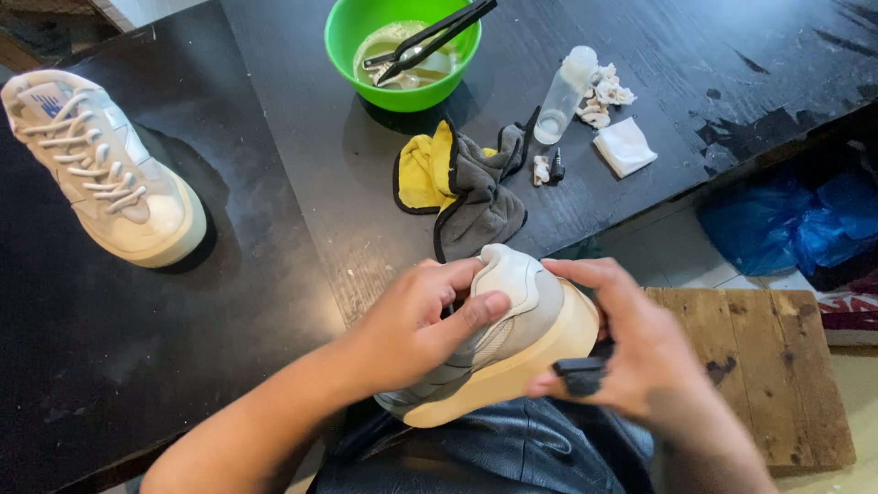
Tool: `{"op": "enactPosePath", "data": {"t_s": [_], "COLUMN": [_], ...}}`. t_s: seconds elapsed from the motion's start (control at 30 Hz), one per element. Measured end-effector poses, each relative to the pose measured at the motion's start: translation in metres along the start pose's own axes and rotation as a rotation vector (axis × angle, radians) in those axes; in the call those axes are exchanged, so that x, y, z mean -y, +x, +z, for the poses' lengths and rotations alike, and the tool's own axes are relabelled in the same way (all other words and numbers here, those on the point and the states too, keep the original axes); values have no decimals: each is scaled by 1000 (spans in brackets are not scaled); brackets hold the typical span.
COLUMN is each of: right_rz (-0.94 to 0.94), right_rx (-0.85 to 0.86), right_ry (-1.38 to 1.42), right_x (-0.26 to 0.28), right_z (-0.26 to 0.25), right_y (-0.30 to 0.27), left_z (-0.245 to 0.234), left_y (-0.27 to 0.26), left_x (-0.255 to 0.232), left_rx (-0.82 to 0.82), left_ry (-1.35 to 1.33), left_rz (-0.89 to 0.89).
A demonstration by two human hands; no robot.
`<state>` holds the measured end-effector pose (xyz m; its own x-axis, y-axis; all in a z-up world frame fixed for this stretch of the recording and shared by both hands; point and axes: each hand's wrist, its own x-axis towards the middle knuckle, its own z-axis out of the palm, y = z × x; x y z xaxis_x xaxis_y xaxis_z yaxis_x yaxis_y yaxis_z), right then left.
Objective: The person scrubs a white sneaker with a small brush, then wipes it with a yellow cloth. The person handles the shoe and cleaning tools on a dark table, occasionally repositioning the shoe to access different areas.
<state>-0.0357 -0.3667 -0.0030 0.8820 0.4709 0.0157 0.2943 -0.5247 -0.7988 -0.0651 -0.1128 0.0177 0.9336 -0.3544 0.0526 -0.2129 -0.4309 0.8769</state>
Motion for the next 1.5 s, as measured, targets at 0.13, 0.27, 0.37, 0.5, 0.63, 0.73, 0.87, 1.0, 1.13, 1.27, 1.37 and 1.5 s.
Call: {"op": "enactPosePath", "data": {"t_s": [0.13, 0.27, 0.37, 0.5, 0.63, 0.73, 0.87, 1.0, 1.13, 1.27, 1.37, 1.5], "right_rz": [173, 1, 268, 169, -754, -754, -766, -868, -705, -729, -723, -911], "right_rx": [-20, 4, -72, -234, -296, -370, -348, -457, -394, -383, -344, -277], "right_ry": [-186, -473, -502, -797, -1125, -1158, -1397, -1092, -1248, -1415, -882, -817], "right_x": [11, 9, 28, 33, -3, -11, -31, -33, -1, -2, 4, 20], "right_z": [-40, -63, -64, -21, -18, -47, 6, -28, -29, -20, -26, -7], "right_y": [-2, 0, 0, 0, -3, 15, -8, 34, 26, 31, 34, 33], "left_z": [9, 20, 21, 24, 24, 20, 26, 23, 24, 27, 25, 25], "left_y": [-1, 9, 15, 21, 26, 33, 37, 40, 39, 43, 48, 50], "left_x": [2, 10, 10, 10, 16, 17, 24, 30, 29, 35, 34, 30], "left_rx": [-42, -24, 11, 8, -11, -11, -6, 18, 9, -13, 1, 22], "left_ry": [-154, -181, -245, -207, -274, -357, -446, -564, -571, -533, -587, -590], "left_rz": [-133, -200, -202, -269, -256, -305, -285, -271, -327, -305, -362, -334]}}
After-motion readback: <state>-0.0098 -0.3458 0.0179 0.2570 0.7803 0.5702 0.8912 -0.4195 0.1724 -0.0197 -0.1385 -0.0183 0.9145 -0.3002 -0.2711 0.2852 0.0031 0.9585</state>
